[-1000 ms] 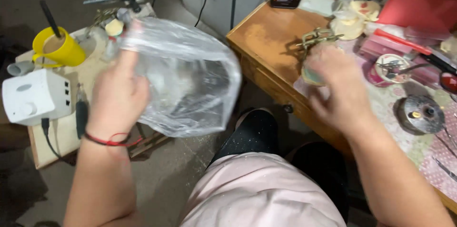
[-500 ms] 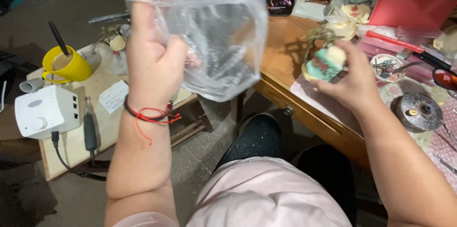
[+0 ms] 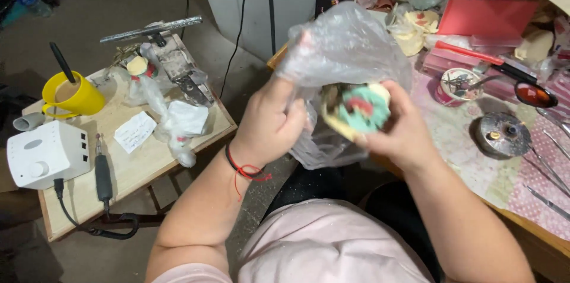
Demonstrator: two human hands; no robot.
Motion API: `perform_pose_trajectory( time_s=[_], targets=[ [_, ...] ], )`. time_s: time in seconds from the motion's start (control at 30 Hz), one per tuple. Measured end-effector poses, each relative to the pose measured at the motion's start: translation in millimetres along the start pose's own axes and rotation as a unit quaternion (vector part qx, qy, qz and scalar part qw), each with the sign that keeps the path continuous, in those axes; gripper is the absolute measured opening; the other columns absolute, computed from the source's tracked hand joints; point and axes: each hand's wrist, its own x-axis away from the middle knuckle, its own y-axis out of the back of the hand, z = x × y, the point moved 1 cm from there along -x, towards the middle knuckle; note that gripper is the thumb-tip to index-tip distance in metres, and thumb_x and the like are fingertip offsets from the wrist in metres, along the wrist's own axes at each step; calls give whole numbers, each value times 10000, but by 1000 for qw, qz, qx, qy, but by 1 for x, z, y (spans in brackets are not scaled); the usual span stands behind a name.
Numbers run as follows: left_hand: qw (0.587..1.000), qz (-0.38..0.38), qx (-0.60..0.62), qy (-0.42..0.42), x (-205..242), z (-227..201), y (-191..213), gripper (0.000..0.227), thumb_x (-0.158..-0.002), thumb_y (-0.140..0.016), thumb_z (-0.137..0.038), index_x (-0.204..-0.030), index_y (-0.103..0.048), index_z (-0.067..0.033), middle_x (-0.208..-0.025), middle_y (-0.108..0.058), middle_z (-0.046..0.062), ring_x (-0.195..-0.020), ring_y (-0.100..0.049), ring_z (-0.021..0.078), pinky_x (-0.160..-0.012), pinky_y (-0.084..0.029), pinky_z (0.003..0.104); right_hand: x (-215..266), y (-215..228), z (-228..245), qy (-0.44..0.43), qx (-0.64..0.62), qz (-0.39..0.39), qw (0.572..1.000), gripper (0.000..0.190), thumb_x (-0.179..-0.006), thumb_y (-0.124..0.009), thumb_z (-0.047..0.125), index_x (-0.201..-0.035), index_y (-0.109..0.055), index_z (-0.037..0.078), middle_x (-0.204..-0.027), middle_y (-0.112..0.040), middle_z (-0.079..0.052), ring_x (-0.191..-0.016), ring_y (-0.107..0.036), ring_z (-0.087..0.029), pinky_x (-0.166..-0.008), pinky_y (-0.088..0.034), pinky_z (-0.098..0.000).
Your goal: The person uses a metal tool to apply a substance from a small container onto a pink object held in their left hand. They then place the object on a stand and proceed to pack a green mold into a plastic bag, which is subsequently placed into a larger white bag.
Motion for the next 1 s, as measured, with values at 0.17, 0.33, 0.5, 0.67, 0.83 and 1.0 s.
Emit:
perform_pose_trajectory(
  time_s=[0.17, 0.33, 0.5, 0.67, 0.83, 1.0],
  targets=[
    [999, 32, 16, -39, 10, 8, -24, 400, -947, -563, -12, -1341, -610, 34, -1232, -708, 271, -1017, -739, 424, -850, -623, 525, -49, -27, -26, 50, 4, -42, 998, 849, -642, -937, 26, -1378, -516, 61, -1220, -609, -107, -1093, -658, -243, -938, -610, -400],
    [997, 38, 46, 45, 33, 28, -36, 309, -965, -626, -146, -1238, -642, -2, -979, -734, 221, -830, -744, 402, -696, -605, 449, -70, -39, -18, 64, 154, -56, 984, 932, -606, -944, 158, -1426, -504, 103, -1301, -579, -100, -1188, -599, -253, -1017, -520, -392],
    [966, -61, 162, 192, 26, 21, 4, 838, -929, -407, 111, -1657, -24, -50, -1561, -404, 371, -928, -735, 220, -874, -670, 372, -88, -18, -11, 90, 378, -75, 918, 1071, -554, -957, 356, -1498, -487, 167, -1423, -533, -91, -1330, -510, -267, -1134, -384, -379],
    [977, -29, -97, 186, 47, 75, -21, 669, -872, -629, -126, -1494, -408, -14, -1247, -647, 254, -944, -759, 378, -798, -636, 491, -90, -19, -12, 112, 531, -67, 837, 1184, -516, -968, 505, -1552, -475, 214, -1515, -499, -84, -1436, -443, -276, -1222, -283, -367],
    [972, 18, -164, 170, 58, 64, -3, 349, -858, -583, -241, -1155, -636, -64, -1107, -733, 202, -1018, -687, 458, -855, -540, 535, -80, -26, -9, 138, 716, 27, 684, 972, -640, -822, 537, -1503, -637, 129, -1456, -636, -227, -1327, -556, -425, -1102, -396, -517],
    [998, -30, 23, 40, 109, 63, 54, 333, -1039, -775, -197, -1358, -687, -166, -1728, -288, 158, -1592, -464, 361, -1373, -402, 477, -41, 26, -31, -30, 495, 105, 862, 748, -805, -864, 278, -1443, -628, -32, -1343, -664, -257, -1185, -618, -422, -1046, -442, -507]
  ],
)
